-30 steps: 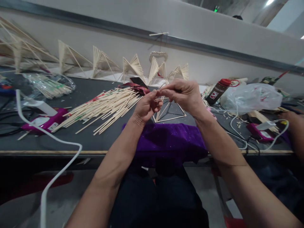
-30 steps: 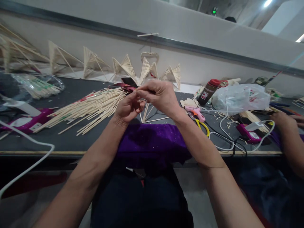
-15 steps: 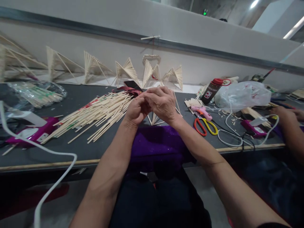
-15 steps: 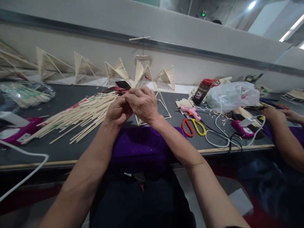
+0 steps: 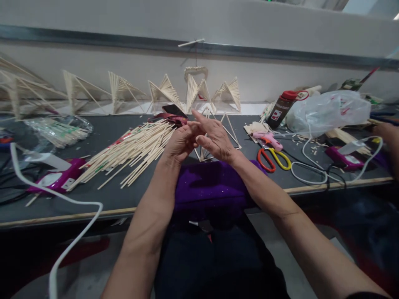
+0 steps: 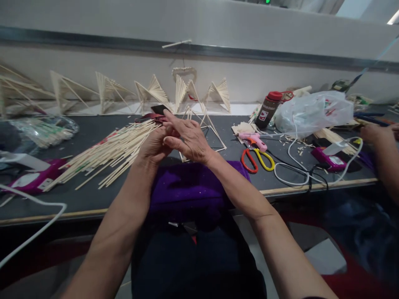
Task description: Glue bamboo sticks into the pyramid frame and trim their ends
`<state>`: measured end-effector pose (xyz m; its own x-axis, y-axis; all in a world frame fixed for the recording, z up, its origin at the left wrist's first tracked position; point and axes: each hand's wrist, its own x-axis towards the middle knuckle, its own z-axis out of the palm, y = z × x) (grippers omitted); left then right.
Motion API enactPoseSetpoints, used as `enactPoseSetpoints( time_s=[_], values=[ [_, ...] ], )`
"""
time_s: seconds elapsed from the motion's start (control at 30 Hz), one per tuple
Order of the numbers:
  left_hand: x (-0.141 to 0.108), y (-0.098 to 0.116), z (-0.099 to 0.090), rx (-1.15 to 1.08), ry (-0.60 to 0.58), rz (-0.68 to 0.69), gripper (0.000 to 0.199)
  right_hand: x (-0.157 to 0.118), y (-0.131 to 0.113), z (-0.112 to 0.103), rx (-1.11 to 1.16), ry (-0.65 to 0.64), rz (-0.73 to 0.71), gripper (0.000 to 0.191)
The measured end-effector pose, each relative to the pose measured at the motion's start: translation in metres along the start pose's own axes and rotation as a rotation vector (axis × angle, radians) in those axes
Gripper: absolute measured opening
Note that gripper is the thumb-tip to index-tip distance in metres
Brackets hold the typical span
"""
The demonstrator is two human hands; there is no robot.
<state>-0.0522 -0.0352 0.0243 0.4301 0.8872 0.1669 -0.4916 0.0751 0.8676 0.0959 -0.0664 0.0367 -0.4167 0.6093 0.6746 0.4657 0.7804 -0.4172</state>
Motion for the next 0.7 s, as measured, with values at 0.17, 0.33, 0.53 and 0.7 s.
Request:
enactPoseSetpoints(
  time_s=[0.17,0.33,0.53,0.7],
  values=[
    [-0.006,0.002,0.002,0.163,0.041,-0.034,0.030,-0.006,-0.003,-0.004,0.368,0.055,0.067,0.067],
    [-0.012,0.011,-0.001,0.151,0.117,-0.009,0.030,-0.006,0.015,-0.017,0.481,0.415,0.291,0.059],
    [-0.014,0.020,-0.005,-0.060,0.161,0.022,0.024,-0.004,0.038,-0.030,0.375,0.634,0.351,0.034],
    [-0.015,0.016,0.001,-0.069,0.144,-0.012,0.027,-0.007,0.016,-0.013,0.263,0.347,0.291,0.021]
  ],
)
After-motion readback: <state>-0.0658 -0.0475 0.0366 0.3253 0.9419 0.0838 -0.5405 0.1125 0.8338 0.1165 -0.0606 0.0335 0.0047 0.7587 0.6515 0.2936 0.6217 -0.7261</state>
